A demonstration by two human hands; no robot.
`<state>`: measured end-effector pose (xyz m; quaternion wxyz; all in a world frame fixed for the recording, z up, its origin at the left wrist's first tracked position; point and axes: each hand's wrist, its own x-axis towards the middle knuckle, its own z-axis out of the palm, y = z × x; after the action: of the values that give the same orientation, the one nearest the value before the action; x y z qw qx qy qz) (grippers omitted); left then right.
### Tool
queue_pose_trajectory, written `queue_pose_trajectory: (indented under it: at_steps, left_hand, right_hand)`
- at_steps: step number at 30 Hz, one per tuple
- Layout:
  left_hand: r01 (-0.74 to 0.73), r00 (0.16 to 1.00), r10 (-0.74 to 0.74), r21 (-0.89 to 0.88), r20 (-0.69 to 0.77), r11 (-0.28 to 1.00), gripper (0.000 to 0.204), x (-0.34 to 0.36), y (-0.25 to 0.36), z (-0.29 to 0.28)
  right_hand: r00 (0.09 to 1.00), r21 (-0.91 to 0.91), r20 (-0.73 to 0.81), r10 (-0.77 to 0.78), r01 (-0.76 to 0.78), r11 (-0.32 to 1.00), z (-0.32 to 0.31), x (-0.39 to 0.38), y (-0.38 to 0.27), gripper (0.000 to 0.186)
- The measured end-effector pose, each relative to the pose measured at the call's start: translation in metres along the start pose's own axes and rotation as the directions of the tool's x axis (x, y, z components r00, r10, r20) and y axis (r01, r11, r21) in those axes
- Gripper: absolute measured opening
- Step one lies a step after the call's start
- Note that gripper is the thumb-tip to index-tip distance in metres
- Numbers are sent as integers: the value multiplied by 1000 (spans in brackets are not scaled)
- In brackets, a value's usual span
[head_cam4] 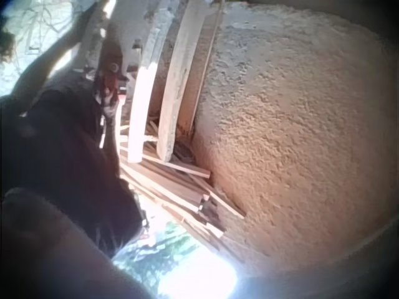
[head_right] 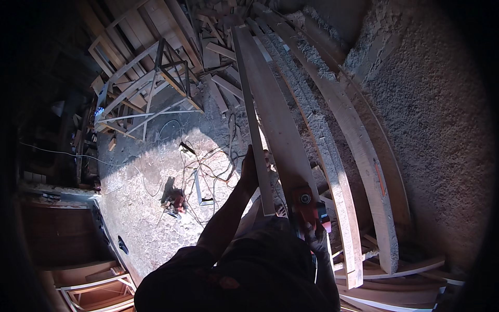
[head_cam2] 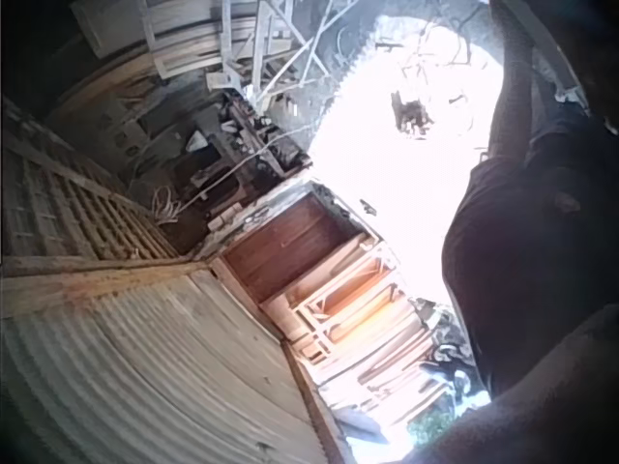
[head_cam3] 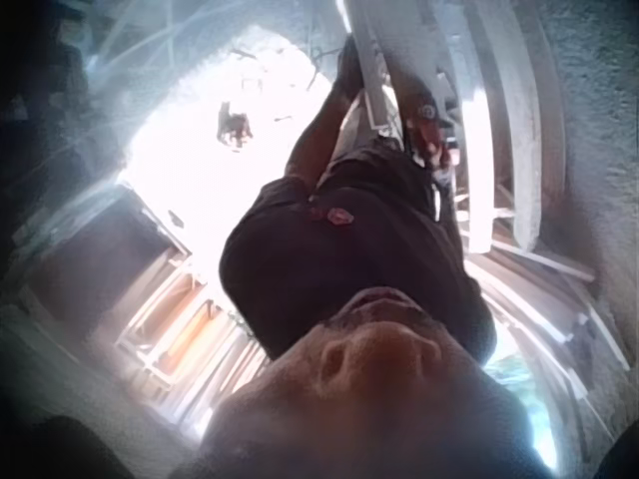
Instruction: The person uses a circular saw to cut a long wooden plank into smaller pieces, then uses a sander to smooth the edges of the cut pieces. The person also measures and marks the wood with a pencil and ruler before cutting.
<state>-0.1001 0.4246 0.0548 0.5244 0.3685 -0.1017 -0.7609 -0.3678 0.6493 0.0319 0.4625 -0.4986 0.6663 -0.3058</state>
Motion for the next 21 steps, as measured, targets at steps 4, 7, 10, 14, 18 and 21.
queue_pose_trajectory:
  at_steps: [4, 7, 10, 14, 18, 21]
  left_hand:
    - [-18, 998, 22, 87, -50, 996, 51, 3, 3, -8]
    - [-48, 986, 94, 304, -138, 951, 51, 1, 14, 8]
    - [-139, 990, 134, 154, 42, 978, 47, -8, 41, 34]
    - [-7, 901, 150, -332, 407, 943, 36, -13, 89, 93]
    - [-200, 813, 370, -380, 451, 903, 30, -2, 133, 148]
    - [-324, 808, 461, -376, 367, 868, 29, 13, 159, 183]
  right_hand:
    - [1000, -12, -8, -8, 8, 1000, 3, -2, 9, 72]
    - [995, -14, -80, -58, 57, 998, 4, -1, 12, 71]
    - [1000, 9, -15, -19, 19, 1000, 3, 2, 2, 69]
    - [1000, 31, 7, -23, 23, 999, 1, 7, -32, 65]
    - [999, 45, 0, -47, 47, 998, 5, 12, -14, 61]
    - [999, 40, 41, -34, 33, 999, 4, 11, -22, 62]
